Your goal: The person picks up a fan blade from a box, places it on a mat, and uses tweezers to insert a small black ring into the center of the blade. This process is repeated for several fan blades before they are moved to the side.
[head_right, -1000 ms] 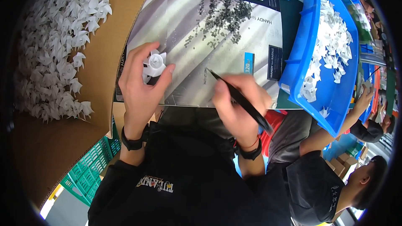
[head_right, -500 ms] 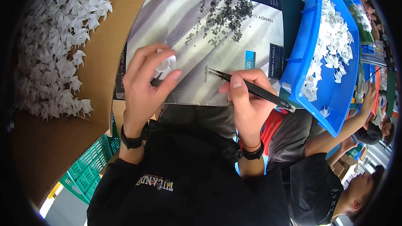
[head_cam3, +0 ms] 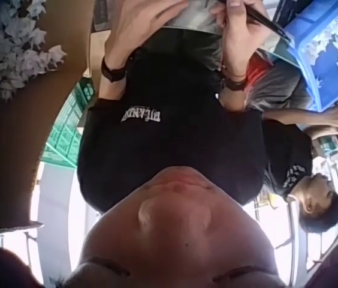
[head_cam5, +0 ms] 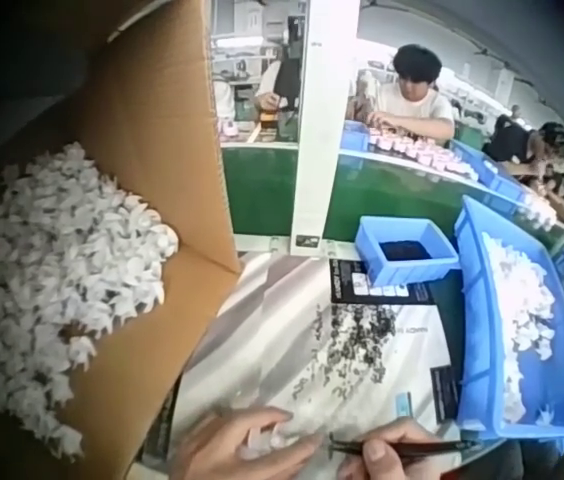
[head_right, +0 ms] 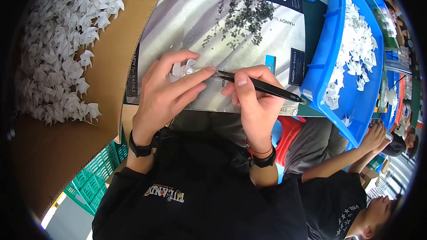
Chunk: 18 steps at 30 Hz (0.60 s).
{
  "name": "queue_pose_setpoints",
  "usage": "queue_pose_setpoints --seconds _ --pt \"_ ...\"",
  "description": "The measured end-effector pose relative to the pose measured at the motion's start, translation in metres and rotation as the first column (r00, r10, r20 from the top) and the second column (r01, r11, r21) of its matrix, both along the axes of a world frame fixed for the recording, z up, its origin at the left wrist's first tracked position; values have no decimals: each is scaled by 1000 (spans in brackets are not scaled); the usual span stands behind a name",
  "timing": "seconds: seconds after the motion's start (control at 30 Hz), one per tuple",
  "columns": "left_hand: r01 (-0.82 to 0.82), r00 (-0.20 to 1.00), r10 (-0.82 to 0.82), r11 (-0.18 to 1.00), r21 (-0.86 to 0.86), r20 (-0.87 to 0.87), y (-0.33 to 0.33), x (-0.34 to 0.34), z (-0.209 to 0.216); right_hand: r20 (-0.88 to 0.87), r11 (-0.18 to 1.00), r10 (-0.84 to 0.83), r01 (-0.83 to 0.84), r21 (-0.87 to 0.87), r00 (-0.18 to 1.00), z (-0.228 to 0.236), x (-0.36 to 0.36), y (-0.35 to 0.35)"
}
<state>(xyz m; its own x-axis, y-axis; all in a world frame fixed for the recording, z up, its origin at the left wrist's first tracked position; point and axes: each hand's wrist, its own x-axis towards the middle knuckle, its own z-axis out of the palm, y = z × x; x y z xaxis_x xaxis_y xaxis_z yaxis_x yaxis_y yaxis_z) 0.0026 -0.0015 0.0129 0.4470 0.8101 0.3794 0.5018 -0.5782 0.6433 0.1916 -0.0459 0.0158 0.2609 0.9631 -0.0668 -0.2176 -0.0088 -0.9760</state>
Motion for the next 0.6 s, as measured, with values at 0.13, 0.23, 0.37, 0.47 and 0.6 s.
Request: queue_pose_setpoints --seconds 0.13,0.23,0.37,0.47,0.6 --pt "-27 999 27 1000 -10 -21 -1 0 -2 76 999 -36 36 -2 996 -1 -1 1" --pt "-24 999 24 1000 -3 -25 -1 0 -1 89 999 -36 36 -7 995 0 1 2" --pt "1 1000 0 1000 17 -18 -1 1 0 109 999 -32 35 -19 994 2 1 2" --pt "3 1000 -2 1000 25 -23 -1 1 -1 108 999 -30 32 -17 994 1 2 2" --pt "-16 999 17 1000 19 -36 -1 1 -3 88 999 -40 41 -10 995 -1 6 2"
